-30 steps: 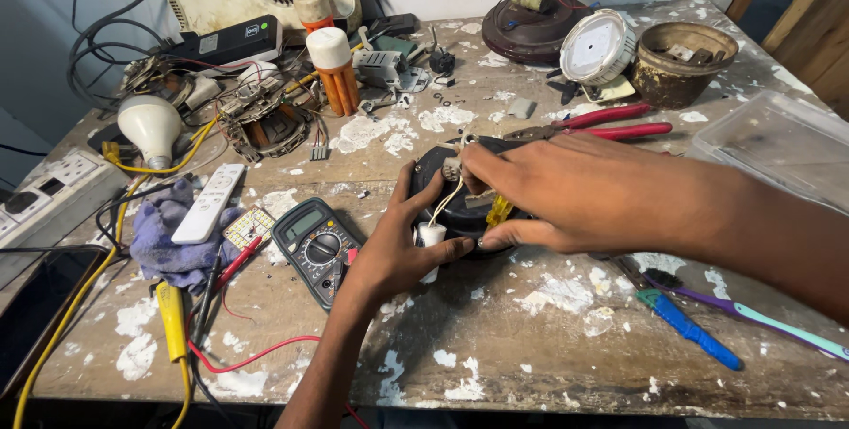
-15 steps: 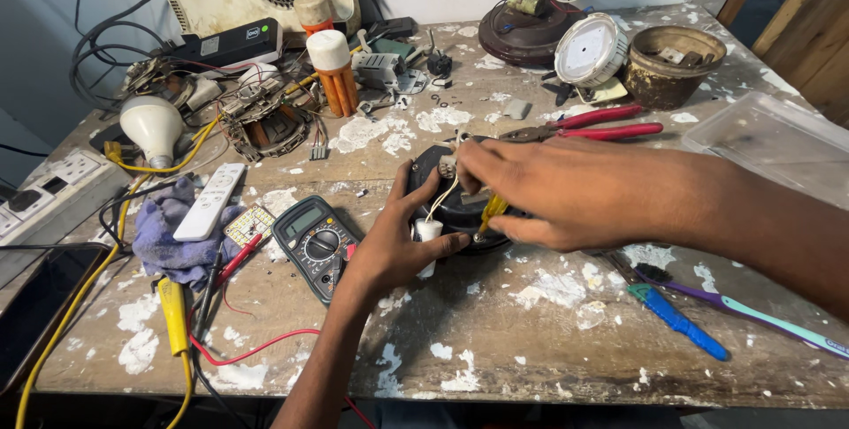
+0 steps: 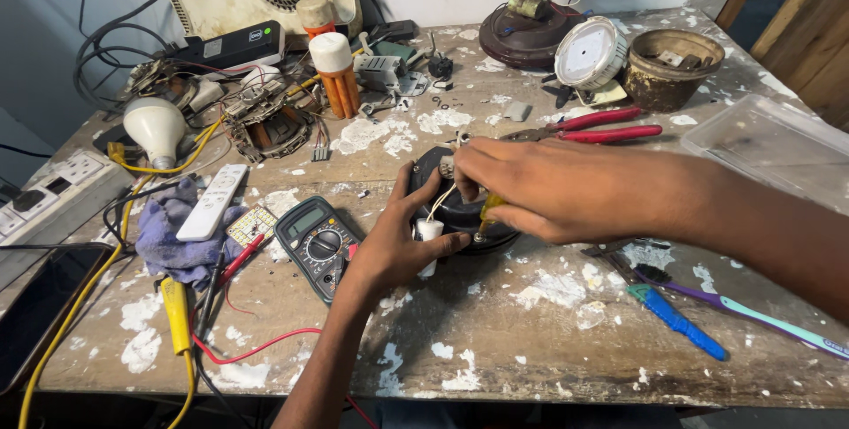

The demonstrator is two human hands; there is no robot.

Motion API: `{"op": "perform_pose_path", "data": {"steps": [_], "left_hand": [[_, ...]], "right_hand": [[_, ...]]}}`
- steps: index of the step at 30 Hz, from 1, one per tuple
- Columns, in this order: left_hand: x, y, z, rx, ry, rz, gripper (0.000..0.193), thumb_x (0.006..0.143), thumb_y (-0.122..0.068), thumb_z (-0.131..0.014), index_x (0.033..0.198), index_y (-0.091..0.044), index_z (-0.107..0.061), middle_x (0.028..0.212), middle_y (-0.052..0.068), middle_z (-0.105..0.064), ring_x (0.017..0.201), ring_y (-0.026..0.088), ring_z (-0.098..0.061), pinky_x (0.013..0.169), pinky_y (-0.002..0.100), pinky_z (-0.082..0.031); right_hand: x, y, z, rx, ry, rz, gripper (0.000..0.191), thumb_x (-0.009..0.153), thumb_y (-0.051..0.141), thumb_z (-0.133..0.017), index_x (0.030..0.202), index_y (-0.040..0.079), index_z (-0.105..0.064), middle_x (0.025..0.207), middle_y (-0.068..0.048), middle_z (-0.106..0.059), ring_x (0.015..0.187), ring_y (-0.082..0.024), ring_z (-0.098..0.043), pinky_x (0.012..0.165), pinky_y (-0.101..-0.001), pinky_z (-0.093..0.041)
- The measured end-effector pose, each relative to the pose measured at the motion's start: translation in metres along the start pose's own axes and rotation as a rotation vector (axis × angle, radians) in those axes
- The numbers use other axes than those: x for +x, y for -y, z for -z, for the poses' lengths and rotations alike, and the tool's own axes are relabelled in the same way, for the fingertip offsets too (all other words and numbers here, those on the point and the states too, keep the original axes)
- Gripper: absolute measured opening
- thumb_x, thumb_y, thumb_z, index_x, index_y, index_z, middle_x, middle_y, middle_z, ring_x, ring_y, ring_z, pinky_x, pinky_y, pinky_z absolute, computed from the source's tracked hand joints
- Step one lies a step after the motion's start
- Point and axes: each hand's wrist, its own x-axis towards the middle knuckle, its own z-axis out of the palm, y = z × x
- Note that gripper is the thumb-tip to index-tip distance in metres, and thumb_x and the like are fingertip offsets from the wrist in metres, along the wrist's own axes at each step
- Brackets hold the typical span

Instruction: The person works on a black ceiling fan motor housing on a cluttered workbench, holding it steady while unscrewing fasteners with a screwdriver and pulling wiring and a capacitor free from the assembly. They reposition the housing repeatedly and continue loosening screws around its edge by hand and with the screwdriver.

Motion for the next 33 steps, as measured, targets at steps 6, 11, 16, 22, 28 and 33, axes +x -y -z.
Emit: {"op": "perform_pose_path", "data": {"steps": [6, 11, 16, 22, 28, 33], "left_hand": [[-0.001, -0.001, 0.000, -0.030, 0.006, 0.039, 0.102, 0.070, -0.033, -0.088, 0.154, -0.006, -0.038, 0.170, 0.026, -0.005, 0.147, 0.036, -0.039, 0.114, 0.040, -0.041], [0.000, 0.000, 0.001, -0.022, 0.000, 0.007, 0.102, 0.071, -0.033, -0.090, 0.155, -0.005, -0.039, 0.169, 0.027, -0.005, 0.150, 0.037, -0.035, 0.119, 0.041, -0.036], [0.001, 0.002, 0.000, 0.017, -0.008, -0.004, 0.102, 0.070, -0.032, -0.091, 0.155, -0.007, -0.040, 0.169, 0.026, -0.007, 0.152, 0.037, -0.031, 0.120, 0.042, -0.033], [-0.001, 0.000, 0.000, 0.019, 0.000, 0.037, 0.102, 0.069, -0.031, -0.090, 0.155, -0.010, -0.040, 0.169, 0.025, -0.006, 0.149, 0.036, -0.034, 0.116, 0.040, -0.038], [-0.002, -0.003, 0.001, -0.040, -0.001, 0.018, 0.099, 0.071, -0.030, -0.088, 0.155, -0.009, -0.041, 0.169, 0.026, -0.008, 0.148, 0.036, -0.038, 0.115, 0.041, -0.041], [-0.002, -0.002, 0.001, -0.019, 0.001, 0.004, 0.099, 0.070, -0.031, -0.088, 0.154, -0.007, -0.041, 0.170, 0.026, -0.007, 0.148, 0.036, -0.039, 0.114, 0.040, -0.043]], "right_hand": [[0.010, 0.006, -0.008, -0.038, -0.089, -0.125, 0.048, 0.094, 0.043, -0.066, 0.123, 0.009, -0.050, 0.083, -0.016, -0.070, 0.077, -0.036, -0.072, 0.068, -0.0491, -0.056], [0.008, 0.005, -0.005, -0.046, 0.002, -0.204, 0.057, 0.096, 0.043, -0.062, 0.134, 0.006, -0.041, 0.079, -0.015, -0.068, 0.065, -0.036, -0.070, 0.061, -0.0491, -0.056], [0.005, -0.007, 0.003, 0.083, -0.166, 0.152, 0.034, 0.102, 0.036, -0.058, 0.112, 0.005, -0.051, 0.079, -0.012, -0.070, 0.065, -0.030, -0.070, 0.057, -0.0485, -0.053], [0.013, 0.005, 0.005, -0.251, 0.095, -0.320, 0.049, 0.098, 0.056, -0.057, 0.110, 0.009, -0.059, 0.074, -0.018, -0.070, 0.075, -0.035, -0.072, 0.073, -0.0474, -0.057], [0.012, 0.007, -0.009, -0.158, -0.424, 0.220, 0.047, 0.095, 0.039, -0.062, 0.117, -0.002, -0.056, 0.106, -0.022, -0.070, 0.080, -0.039, -0.073, 0.064, -0.0471, -0.058], [0.013, 0.004, -0.016, -0.191, -0.163, -0.099, 0.051, 0.093, 0.047, -0.063, 0.119, 0.005, -0.051, 0.092, -0.016, -0.068, 0.083, -0.039, -0.072, 0.068, -0.0485, -0.057]]}}
